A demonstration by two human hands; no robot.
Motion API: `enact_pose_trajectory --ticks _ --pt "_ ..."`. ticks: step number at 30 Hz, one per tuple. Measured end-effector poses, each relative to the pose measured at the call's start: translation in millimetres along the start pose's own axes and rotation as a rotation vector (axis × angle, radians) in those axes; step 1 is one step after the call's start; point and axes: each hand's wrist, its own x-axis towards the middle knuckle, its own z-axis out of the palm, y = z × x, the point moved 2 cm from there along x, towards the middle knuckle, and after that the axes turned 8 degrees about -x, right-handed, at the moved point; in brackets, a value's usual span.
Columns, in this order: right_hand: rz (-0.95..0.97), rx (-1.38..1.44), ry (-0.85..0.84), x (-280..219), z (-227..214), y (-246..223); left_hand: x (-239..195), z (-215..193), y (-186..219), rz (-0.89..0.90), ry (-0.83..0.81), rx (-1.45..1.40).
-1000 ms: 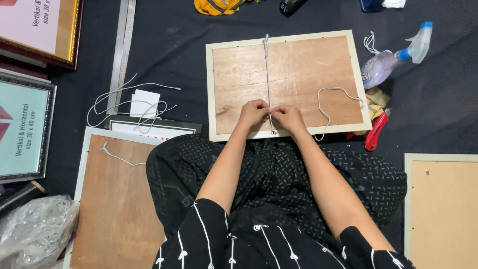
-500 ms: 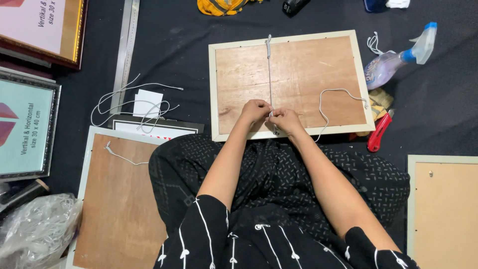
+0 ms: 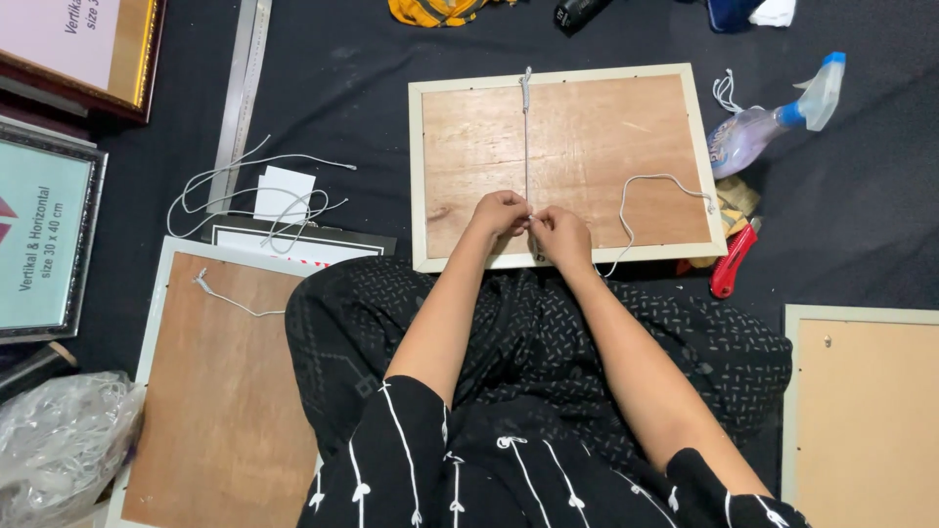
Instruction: The person ties a white cord to the back of a wooden picture frame. They loop the cord through metal eyelets and secure it with multiple knots.
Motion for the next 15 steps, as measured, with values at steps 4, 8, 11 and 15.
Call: enact_pose_trajectory --ticks 4,8,11,15 --pt "-0.102 -0.046 0.064 3.8 0.1 8.5 -9.6 3.0 7.2 -0.005 -0.020 -0.020" --pt "0.188 0.585 -0.128 10.1 7.5 17.3 -5.1 0.2 3.0 -0.035 -0.001 -0.032" --pt "0.278 0.867 -0.134 14.7 -15.6 24.1 -11.5 -0.2 8.3 -0.048 0.011 -0.037" --pt "0.275 1.142 -0.131 27.8 -46.9 45.7 -18.3 0.1 11.2 -0.048 0.014 -0.050"
